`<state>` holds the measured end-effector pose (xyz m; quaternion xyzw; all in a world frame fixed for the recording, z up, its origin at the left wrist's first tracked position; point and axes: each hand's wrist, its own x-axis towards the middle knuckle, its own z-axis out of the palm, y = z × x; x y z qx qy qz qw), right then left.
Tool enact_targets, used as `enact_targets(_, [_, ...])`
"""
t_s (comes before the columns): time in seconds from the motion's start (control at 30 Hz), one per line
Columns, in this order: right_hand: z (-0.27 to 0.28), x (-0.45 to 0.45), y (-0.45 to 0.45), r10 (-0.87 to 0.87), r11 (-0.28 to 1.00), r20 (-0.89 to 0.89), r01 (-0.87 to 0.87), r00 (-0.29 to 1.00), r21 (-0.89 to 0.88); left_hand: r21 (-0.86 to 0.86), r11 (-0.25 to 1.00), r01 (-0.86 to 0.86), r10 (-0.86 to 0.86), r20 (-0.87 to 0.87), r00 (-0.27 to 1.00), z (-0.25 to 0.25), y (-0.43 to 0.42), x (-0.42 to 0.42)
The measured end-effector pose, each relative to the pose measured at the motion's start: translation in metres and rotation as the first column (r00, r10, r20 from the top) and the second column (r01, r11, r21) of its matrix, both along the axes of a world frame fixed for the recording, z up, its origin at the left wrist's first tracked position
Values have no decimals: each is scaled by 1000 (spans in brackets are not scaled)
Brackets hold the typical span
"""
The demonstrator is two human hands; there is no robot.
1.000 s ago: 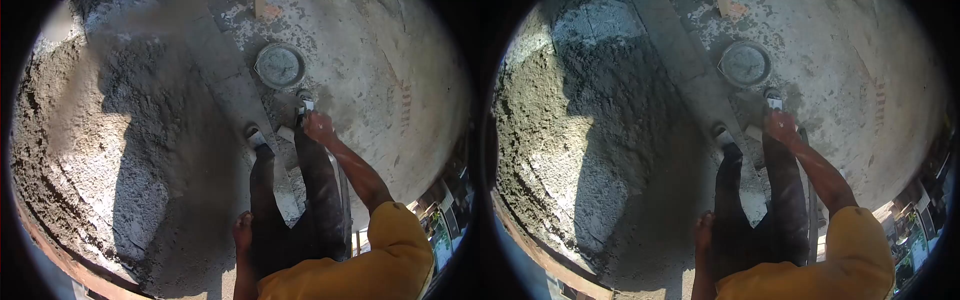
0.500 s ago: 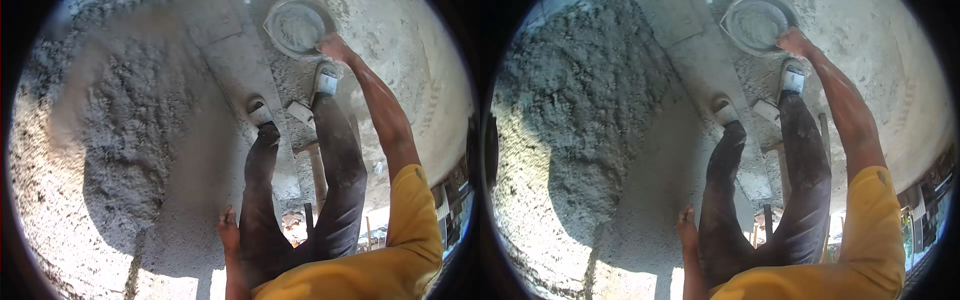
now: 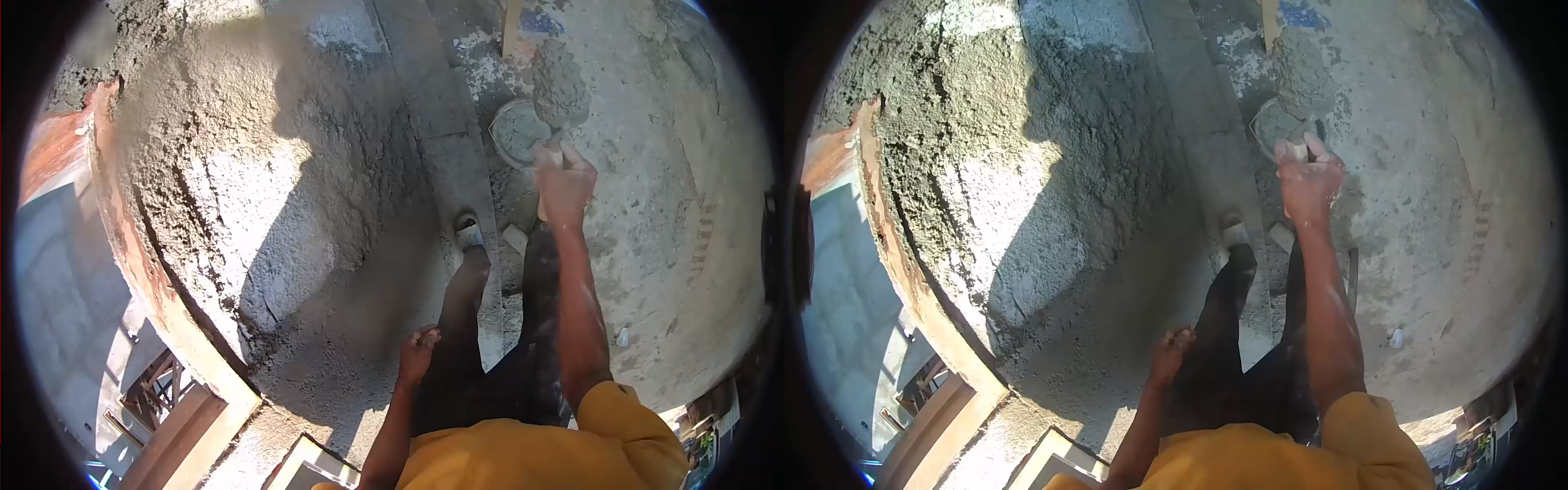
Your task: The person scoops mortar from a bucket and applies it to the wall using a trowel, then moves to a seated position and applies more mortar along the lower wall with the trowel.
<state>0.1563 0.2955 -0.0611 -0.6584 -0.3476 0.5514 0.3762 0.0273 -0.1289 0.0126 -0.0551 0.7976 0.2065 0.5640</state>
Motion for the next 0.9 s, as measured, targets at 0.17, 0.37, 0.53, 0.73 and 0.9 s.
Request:
enact_targets(0.17, [10, -156, 7, -112, 971, 541, -24, 834, 238, 47, 998, -29, 32, -75, 997, 2, -16, 3])
enact_targets(0.37, [81, -150, -152, 703, 656, 204, -732, 681, 185, -12, 1000, 15, -16, -42, 999, -14, -30, 3])
enact_targets(0.53, [-71, 42, -234, 727, 540, 535, -839, 431, -58, 56, 995, 79, -80, 12, 997, -50, -39, 7])
enact_targets(0.73, [-128, 126, -94, 830, 507, 433, -800, 352, -320, 37, 998, -51, 46, 131, 990, -168, 21, 36])
enact_targets(0.9, [-263, 150, 0, 825, 561, -78, -828, 560, -2, 211, 905, 369, -395, 102, 913, -356, 78, 74])
